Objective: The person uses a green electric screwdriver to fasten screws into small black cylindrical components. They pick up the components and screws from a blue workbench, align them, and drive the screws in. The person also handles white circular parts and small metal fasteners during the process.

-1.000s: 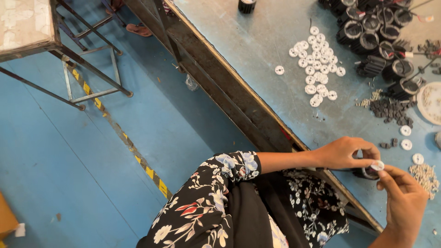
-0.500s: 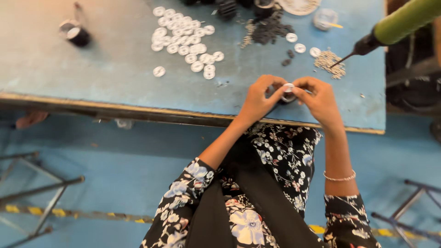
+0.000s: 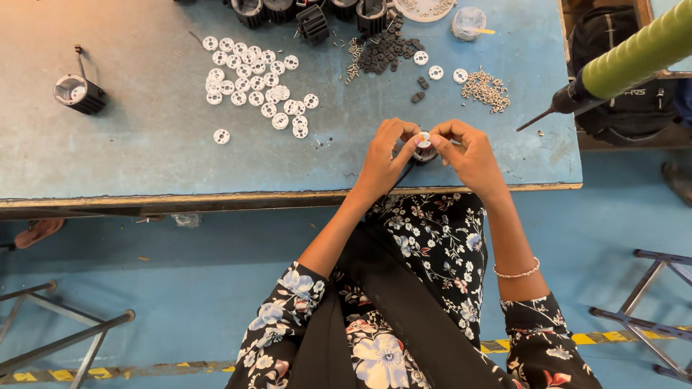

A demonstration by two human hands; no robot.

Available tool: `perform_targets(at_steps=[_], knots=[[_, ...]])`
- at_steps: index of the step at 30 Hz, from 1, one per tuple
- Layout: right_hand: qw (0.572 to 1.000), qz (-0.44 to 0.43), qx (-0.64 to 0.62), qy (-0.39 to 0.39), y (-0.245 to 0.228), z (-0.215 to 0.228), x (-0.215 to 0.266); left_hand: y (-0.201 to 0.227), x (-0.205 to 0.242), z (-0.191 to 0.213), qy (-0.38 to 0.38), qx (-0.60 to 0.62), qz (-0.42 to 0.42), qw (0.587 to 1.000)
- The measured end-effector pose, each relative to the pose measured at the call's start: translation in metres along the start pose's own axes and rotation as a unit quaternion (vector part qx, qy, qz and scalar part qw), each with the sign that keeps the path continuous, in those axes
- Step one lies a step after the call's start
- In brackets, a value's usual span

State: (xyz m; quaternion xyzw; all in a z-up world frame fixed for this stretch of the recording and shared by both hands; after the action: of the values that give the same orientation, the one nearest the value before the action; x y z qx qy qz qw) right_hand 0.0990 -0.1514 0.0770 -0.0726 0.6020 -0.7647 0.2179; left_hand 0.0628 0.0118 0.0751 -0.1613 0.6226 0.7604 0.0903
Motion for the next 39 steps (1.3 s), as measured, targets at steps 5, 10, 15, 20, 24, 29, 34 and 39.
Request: perform_targets(at_steps=[5, 10, 15, 20, 24, 29, 34, 39], knots=[[1.000, 0.006, 0.014, 0.010, -0.006, -0.002, 0.000, 0.004, 0.000, 0.001, 0.007, 0.003, 0.014, 1.000], [1.000, 0.001, -0.013, -0.013, -0.011, -0.005, 0.004, 0.011, 0.001, 0.004, 0.021, -0.009, -0.032, 0.999], [1.000, -0.013, -0.006, 0.003, -0.005, 0.001, 0.008, 0.009, 0.001, -0.005, 0.033, -0.019, -0.016, 0.999], [0.999, -0.001, -0.024, 0.021, 0.003, 0.011, 0.010, 0.010, -0.002, -0.013, 0.030, -0.036, -0.005, 0.999], [0.997, 0.029, -0.040, 0.057, 0.003, 0.011, 0.015, 0.011, 0.002, -0.010, 0.018, -0.010, -0.001, 1.000], [0.972, 0.197, 0.076, 0.101, -0.027, 0.002, 0.031, -0.003, 0.003, -0.008, -0.002, -0.022, 0.037, 0.999], [0.933, 0.262, 0.214, 0.123, -0.039, -0.002, 0.041, -0.026, 0.002, -0.016, -0.054, 0.152, 0.102, 0.982], [0.908, 0.302, 0.253, 0.141, -0.042, -0.007, 0.048, -0.037, -0.001, -0.022, -0.058, 0.208, 0.134, 0.967]])
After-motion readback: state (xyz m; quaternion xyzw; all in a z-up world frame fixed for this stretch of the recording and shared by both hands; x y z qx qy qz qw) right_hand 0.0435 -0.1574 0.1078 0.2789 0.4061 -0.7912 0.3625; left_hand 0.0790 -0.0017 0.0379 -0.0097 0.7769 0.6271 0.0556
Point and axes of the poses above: each hand's wrist, its own x-axis away from the middle knuckle, its own z-axis out of the back of the hand, y = z × x, the point moved 8 cm from there along -x, towards the middle knuckle, and after that the axes turned 6 degrees about z, right-handed, at the moved point
